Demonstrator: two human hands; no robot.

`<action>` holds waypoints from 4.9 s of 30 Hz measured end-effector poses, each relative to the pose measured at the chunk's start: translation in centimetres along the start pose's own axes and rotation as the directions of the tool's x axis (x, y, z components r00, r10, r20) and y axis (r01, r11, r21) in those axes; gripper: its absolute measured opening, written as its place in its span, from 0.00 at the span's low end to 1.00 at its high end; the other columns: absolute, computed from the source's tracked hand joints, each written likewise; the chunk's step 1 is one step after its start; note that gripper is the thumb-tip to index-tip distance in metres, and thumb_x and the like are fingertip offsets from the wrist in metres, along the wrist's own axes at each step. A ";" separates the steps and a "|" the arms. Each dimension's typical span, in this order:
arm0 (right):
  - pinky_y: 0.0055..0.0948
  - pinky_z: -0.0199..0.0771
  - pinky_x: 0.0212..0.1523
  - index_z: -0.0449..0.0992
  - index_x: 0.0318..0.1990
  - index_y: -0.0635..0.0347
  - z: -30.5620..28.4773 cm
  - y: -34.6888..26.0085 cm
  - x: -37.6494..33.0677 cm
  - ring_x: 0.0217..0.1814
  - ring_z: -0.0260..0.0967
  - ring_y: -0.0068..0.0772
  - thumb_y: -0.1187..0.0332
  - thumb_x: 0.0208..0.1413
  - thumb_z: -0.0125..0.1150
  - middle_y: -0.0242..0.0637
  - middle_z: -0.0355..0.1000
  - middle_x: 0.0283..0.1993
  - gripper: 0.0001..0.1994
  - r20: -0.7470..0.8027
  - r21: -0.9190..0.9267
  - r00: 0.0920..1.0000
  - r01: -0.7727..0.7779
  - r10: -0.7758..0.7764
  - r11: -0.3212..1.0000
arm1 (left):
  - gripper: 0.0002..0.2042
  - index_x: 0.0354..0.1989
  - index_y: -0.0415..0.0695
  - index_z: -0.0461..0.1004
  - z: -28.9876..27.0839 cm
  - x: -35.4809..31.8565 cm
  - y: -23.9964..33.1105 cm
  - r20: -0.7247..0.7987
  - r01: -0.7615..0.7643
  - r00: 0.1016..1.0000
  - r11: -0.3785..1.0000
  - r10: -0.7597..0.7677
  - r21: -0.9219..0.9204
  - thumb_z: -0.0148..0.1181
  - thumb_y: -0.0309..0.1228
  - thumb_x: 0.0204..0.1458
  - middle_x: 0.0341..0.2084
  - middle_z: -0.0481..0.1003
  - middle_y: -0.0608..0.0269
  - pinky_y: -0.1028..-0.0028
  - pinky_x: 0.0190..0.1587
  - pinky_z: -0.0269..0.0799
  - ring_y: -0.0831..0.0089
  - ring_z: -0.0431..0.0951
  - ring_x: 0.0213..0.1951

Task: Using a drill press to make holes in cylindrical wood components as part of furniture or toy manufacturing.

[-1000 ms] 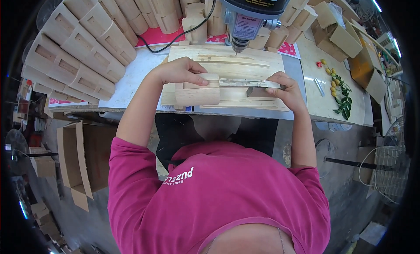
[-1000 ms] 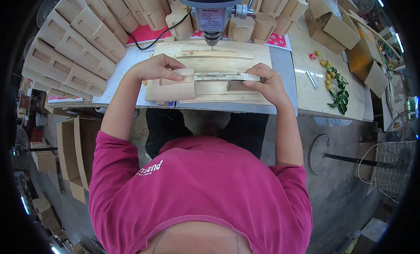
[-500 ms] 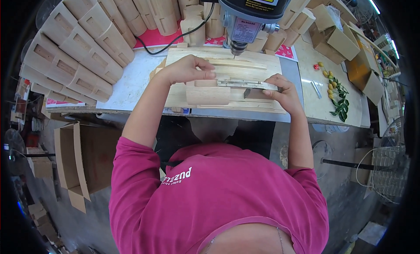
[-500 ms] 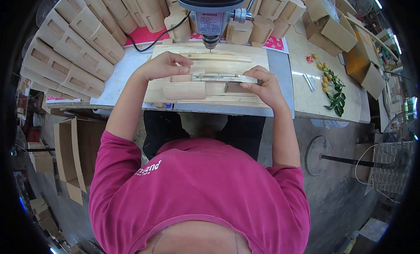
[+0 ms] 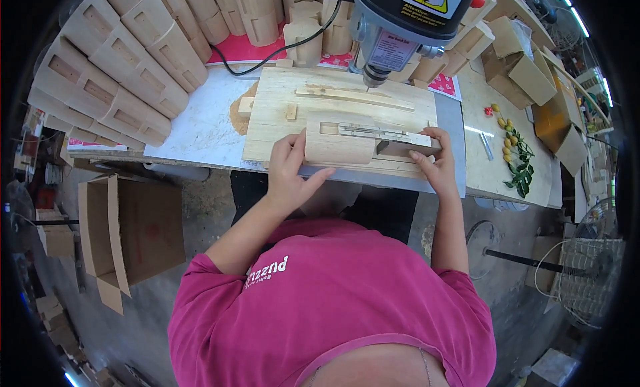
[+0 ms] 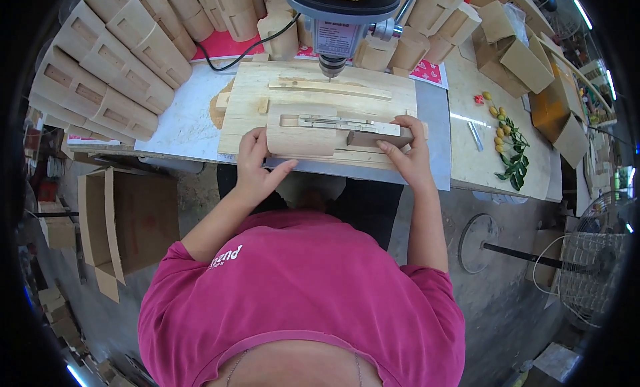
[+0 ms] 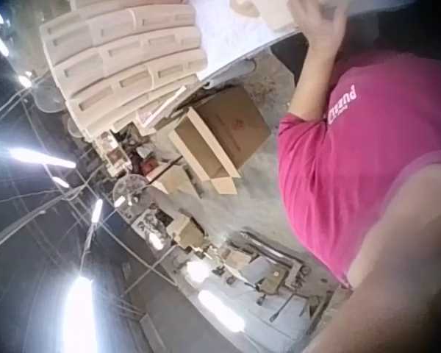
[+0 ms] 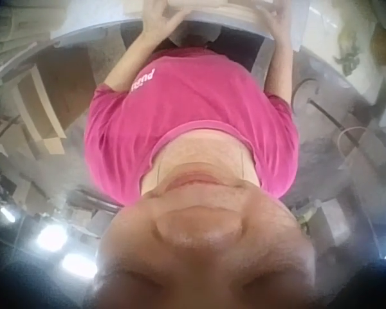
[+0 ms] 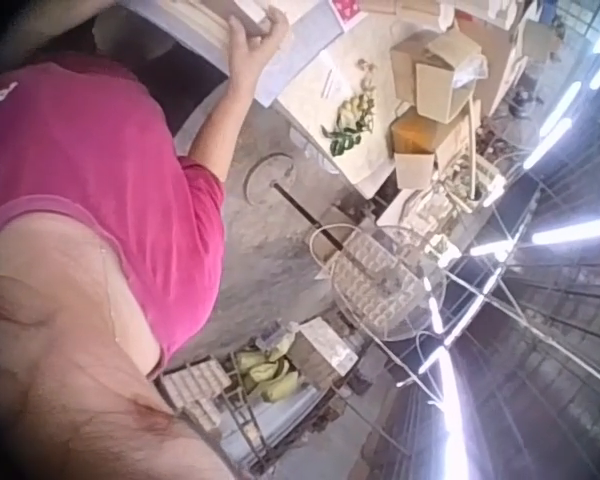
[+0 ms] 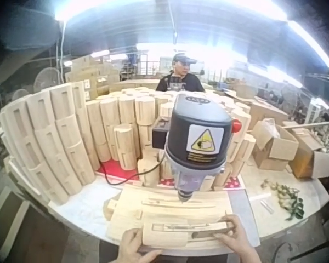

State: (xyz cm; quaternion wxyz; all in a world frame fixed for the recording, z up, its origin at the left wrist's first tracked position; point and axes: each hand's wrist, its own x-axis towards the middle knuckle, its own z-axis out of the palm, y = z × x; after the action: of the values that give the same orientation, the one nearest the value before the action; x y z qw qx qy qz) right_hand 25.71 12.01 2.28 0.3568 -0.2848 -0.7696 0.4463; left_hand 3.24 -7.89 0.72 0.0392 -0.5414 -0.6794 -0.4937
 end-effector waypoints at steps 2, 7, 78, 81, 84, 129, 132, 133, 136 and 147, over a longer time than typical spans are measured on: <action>0.26 0.60 0.50 0.64 0.46 0.59 0.2 0.5 -0.1 0.47 0.61 0.27 0.72 0.41 0.67 0.34 0.66 0.41 0.23 0.026 -0.053 1.000 0.000 0.002 0.999 | 0.29 0.44 0.36 0.69 0.8 0.1 0.7 -0.011 0.036 0.999 0.999 -0.036 -0.022 0.69 0.38 0.32 0.40 0.67 0.52 0.65 0.43 0.63 0.56 0.67 0.41; 0.26 0.61 0.48 0.63 0.43 0.59 0.4 0.6 0.4 0.47 0.62 0.25 0.73 0.41 0.67 0.34 0.65 0.42 0.22 0.020 -0.095 0.999 -0.037 0.039 0.995 | 0.29 0.43 0.38 0.70 2.3 1.2 0.2 0.022 -0.063 0.998 0.993 0.061 0.101 0.70 0.38 0.28 0.38 0.67 0.55 0.63 0.44 0.59 0.59 0.66 0.41; 0.24 0.60 0.21 0.73 0.33 0.67 4.0 -8.5 4.1 0.19 0.61 0.30 0.78 0.50 0.53 0.39 0.65 0.21 0.04 -0.298 -0.414 0.824 0.343 -0.481 0.843 | 0.17 0.24 0.45 0.73 2.2 6.6 -7.2 0.305 0.045 0.950 0.996 -0.065 0.072 0.70 0.40 0.28 0.21 0.67 0.68 0.67 0.40 0.57 0.67 0.68 0.32; 0.28 0.62 0.24 0.73 0.34 0.66 4.8 -6.0 4.8 0.23 0.64 0.34 0.78 0.49 0.54 0.41 0.66 0.23 0.05 -0.293 -0.387 0.774 0.440 -0.561 0.810 | 0.17 0.24 0.45 0.74 2.4 6.9 -7.0 0.290 0.022 0.956 0.998 -0.038 0.059 0.70 0.40 0.28 0.20 0.67 0.67 0.67 0.39 0.58 0.66 0.68 0.31; 0.31 0.63 0.24 0.73 0.33 0.65 4.7 -5.0 5.3 0.23 0.64 0.38 0.78 0.47 0.56 0.42 0.66 0.23 0.05 -0.305 -0.461 0.711 0.472 -0.634 0.751 | 0.16 0.24 0.45 0.75 2.8 7.1 -7.3 0.245 -0.070 0.968 0.997 0.060 0.030 0.70 0.39 0.27 0.19 0.68 0.64 0.65 0.35 0.61 0.63 0.69 0.28; 0.24 0.58 0.18 0.72 0.27 0.68 2.8 -13.3 5.0 0.15 0.60 0.26 0.78 0.51 0.52 0.38 0.62 0.16 0.04 -0.340 -0.334 0.849 0.293 -0.405 0.896 | 0.23 0.40 0.48 0.75 4.9 6.0 -4.3 0.228 -0.025 0.974 0.991 -0.006 0.131 0.68 0.41 0.30 0.23 0.66 0.66 0.65 0.41 0.51 0.67 0.68 0.33; 0.22 0.58 0.18 0.72 0.27 0.70 2.9 -12.3 4.6 0.15 0.60 0.26 0.79 0.51 0.50 0.37 0.64 0.16 0.05 -0.325 -0.378 0.830 0.326 -0.454 0.866 | 0.23 0.39 0.48 0.75 4.8 6.4 -3.8 0.223 -0.011 0.975 0.994 -0.014 0.112 0.69 0.40 0.29 0.23 0.66 0.66 0.66 0.41 0.51 0.67 0.67 0.33; 0.22 0.57 0.18 0.72 0.28 0.71 3.2 -12.0 4.5 0.15 0.60 0.25 0.79 0.51 0.49 0.37 0.64 0.16 0.05 -0.338 -0.363 0.813 0.352 -0.474 0.863 | 0.23 0.39 0.47 0.75 4.9 6.5 -3.6 0.227 -0.010 0.974 0.994 -0.016 0.110 0.69 0.39 0.29 0.23 0.66 0.66 0.66 0.41 0.51 0.67 0.67 0.33; 0.19 0.57 0.21 0.70 0.31 0.72 4.0 -10.5 4.5 0.17 0.60 0.21 0.75 0.56 0.40 0.36 0.64 0.18 0.10 -0.305 -0.384 0.806 0.383 -0.507 0.840 | 0.23 0.39 0.48 0.76 4.8 6.6 -3.8 0.222 0.014 0.974 0.996 -0.035 0.093 0.69 0.38 0.28 0.23 0.65 0.66 0.66 0.41 0.51 0.67 0.67 0.33; 0.27 0.63 0.28 0.68 0.34 0.69 5.9 -3.9 5.7 0.25 0.64 0.31 0.74 0.57 0.40 0.44 0.67 0.24 0.09 -0.315 -0.340 0.705 0.541 -0.635 0.769 | 0.23 0.39 0.49 0.76 5.0 6.6 -3.9 0.198 0.016 0.980 0.997 -0.031 0.074 0.69 0.38 0.28 0.22 0.63 0.66 0.66 0.41 0.52 0.68 0.65 0.32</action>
State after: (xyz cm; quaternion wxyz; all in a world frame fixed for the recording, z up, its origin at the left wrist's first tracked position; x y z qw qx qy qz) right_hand 17.22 11.71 5.42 0.6010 -0.1481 -0.7712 0.1488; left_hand -0.09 0.58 -0.34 -0.0153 -0.5783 -0.7037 -0.4125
